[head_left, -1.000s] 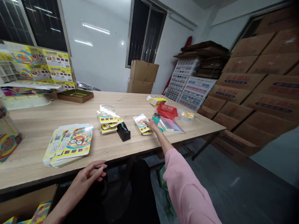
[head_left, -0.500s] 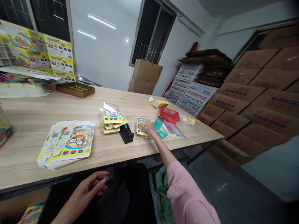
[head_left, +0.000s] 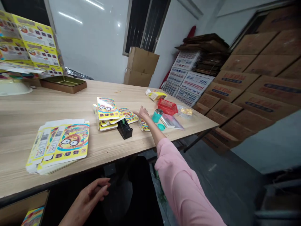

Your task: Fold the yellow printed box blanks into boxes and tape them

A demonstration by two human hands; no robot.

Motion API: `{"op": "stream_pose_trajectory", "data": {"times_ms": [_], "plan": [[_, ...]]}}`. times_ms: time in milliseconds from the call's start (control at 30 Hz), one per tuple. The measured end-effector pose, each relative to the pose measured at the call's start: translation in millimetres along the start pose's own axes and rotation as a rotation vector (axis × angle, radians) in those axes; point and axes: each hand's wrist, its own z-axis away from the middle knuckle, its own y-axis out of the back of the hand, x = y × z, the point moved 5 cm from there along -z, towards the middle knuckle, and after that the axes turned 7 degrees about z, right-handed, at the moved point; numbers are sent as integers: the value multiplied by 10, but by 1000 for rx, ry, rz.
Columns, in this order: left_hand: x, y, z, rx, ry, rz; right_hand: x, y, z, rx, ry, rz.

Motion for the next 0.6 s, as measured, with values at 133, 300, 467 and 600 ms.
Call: {"op": "stream_pose_trajectory", "data": {"times_ms": [133,300,467,600], "plan": [[-171,10,-4,-23,58,3,455,-86,152,-38,-141,58],[-208,-187,-72,-92,41,11,754,-234,369,-14,-183,97],[-105,-464,-75,-134,27,6,765,-191,408,-18,-213,91],[4,-616,-78,-187,-13,-20,756,-28,500,13,-140,8]]}}
